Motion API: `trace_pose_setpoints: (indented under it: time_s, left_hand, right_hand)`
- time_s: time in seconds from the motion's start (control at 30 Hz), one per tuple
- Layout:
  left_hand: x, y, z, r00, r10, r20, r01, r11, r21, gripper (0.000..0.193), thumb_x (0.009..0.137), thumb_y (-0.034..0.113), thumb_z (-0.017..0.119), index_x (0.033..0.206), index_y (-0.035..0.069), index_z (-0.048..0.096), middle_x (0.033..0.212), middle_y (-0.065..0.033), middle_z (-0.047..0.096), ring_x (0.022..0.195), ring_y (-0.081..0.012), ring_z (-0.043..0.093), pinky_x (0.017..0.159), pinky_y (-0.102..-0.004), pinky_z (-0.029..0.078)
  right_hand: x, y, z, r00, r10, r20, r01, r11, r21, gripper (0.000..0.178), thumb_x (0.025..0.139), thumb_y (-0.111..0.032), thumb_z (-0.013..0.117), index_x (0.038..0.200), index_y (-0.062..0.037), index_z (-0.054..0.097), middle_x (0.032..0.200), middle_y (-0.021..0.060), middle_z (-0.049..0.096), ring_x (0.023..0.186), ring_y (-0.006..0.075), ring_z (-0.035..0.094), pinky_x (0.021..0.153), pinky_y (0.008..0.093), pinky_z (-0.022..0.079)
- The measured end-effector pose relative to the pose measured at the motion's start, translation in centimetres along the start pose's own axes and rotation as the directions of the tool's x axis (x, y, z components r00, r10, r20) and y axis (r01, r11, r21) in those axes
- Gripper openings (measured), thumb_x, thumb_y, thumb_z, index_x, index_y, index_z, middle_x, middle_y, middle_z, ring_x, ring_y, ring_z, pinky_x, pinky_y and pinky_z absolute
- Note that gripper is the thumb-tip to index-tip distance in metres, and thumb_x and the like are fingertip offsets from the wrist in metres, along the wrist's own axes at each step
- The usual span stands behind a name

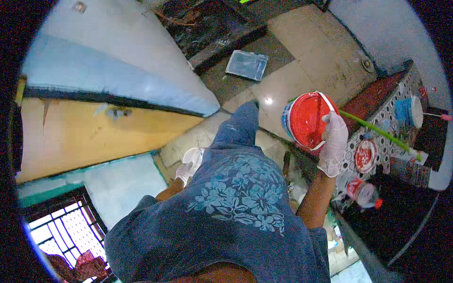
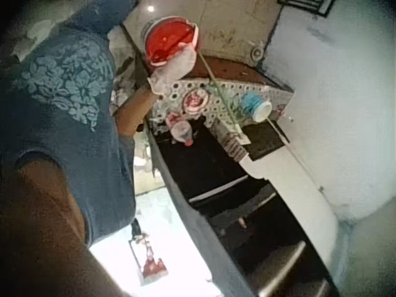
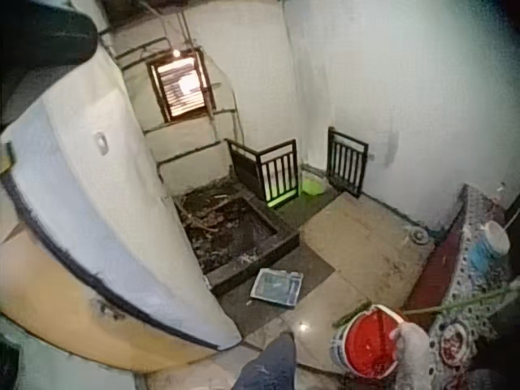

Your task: Prepare and mix white paint in a bucket and paint tray.

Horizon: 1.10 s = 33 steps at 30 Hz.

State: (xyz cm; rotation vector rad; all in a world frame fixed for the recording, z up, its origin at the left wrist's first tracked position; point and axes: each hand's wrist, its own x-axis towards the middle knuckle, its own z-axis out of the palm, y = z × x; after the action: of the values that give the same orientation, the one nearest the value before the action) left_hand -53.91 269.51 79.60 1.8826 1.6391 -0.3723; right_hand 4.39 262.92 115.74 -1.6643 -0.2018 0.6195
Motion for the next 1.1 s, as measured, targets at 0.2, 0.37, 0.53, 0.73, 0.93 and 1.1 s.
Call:
trace_pose_setpoints:
  time_s: [0.2, 0.37, 0.53, 0.73, 0.93, 1.1]
  left_hand:
    - [14.2, 14.0, -8.8, 0.948, 0.167, 0.273, -0.251, 0.917, 0.311, 0.036, 0.096, 0.034, 0.034, 0.116, 0.016, 0.057, 0.106, -0.0229, 0.059, 0.098, -0.0394, 0.058, 0.085, -0.0457, 0.045]
    - [27.6, 31.4, -16.6, 0.880, 0.373, 0.296, -0.455, 0.841, 0.293, 0.040, 0.094, 0.039, 0.041, 0.107, 0.008, 0.061, 0.100, -0.0243, 0.061, 0.095, -0.0343, 0.059, 0.083, -0.0436, 0.044]
    - [34.7, 40.6, -23.9, 0.867, 0.383, 0.319, -0.472, 0.836, 0.279, 0.042, 0.093, 0.041, 0.042, 0.105, 0.006, 0.062, 0.099, -0.0239, 0.062, 0.094, -0.0333, 0.060, 0.082, -0.0432, 0.045]
    - [43.6, 52.2, -29.8, 0.869, 0.394, 0.297, -0.471, 0.844, 0.257, 0.044, 0.093, 0.042, 0.044, 0.104, 0.004, 0.062, 0.097, -0.0235, 0.062, 0.093, -0.0321, 0.060, 0.081, -0.0427, 0.045]
    - [52.5, 70.6, -30.9, 0.863, 0.414, 0.291, -0.482, 0.847, 0.224, 0.047, 0.092, 0.044, 0.045, 0.102, 0.001, 0.062, 0.096, -0.0231, 0.062, 0.091, -0.0308, 0.061, 0.080, -0.0422, 0.045]
    - [59.9, 93.9, -27.8, 0.828, 0.460, 0.322, -0.531, 0.827, 0.186, 0.050, 0.091, 0.046, 0.047, 0.101, 0.000, 0.063, 0.095, -0.0228, 0.063, 0.090, -0.0298, 0.061, 0.079, -0.0418, 0.045]
  right_hand:
    - [17.2, -5.5, 3.1, 0.980, 0.046, -0.192, -0.054, 0.998, -0.033, 0.018, 0.080, -0.027, 0.057, 0.072, -0.0107, 0.058, 0.053, -0.0087, 0.033, 0.044, 0.0044, 0.027, 0.042, 0.0228, 0.022]
    - [33.7, -10.1, 1.6, 0.966, -0.096, -0.240, 0.065, 0.989, -0.133, 0.027, 0.085, -0.031, 0.054, 0.070, -0.0101, 0.060, 0.054, -0.0057, 0.042, 0.045, 0.0065, 0.035, 0.043, 0.0232, 0.028]
    - [44.2, -18.2, -1.2, 0.929, -0.022, -0.369, 0.020, 1.000, -0.010, 0.026, 0.090, -0.020, 0.054, 0.073, -0.0024, 0.062, 0.070, 0.0039, 0.060, 0.065, 0.0117, 0.052, 0.063, 0.0286, 0.041]
    - [57.2, -25.3, -5.3, 0.858, -0.101, -0.503, 0.143, 0.989, 0.046, 0.028, 0.087, -0.032, 0.057, 0.068, -0.0112, 0.061, 0.053, -0.0074, 0.041, 0.044, 0.0036, 0.031, 0.041, 0.0219, 0.022]
    - [69.4, -27.1, -13.3, 0.815, -0.085, -0.574, 0.110, 0.994, 0.009, 0.033, 0.089, -0.033, 0.054, 0.066, -0.0101, 0.059, 0.051, -0.0075, 0.037, 0.042, 0.0038, 0.030, 0.040, 0.0229, 0.021]
    - [78.6, -27.5, -19.1, 0.845, -0.319, -0.429, 0.201, 0.934, -0.297, 0.030, 0.091, -0.023, 0.051, 0.072, -0.0026, 0.062, 0.067, 0.0065, 0.057, 0.068, 0.0139, 0.054, 0.068, 0.0310, 0.044]
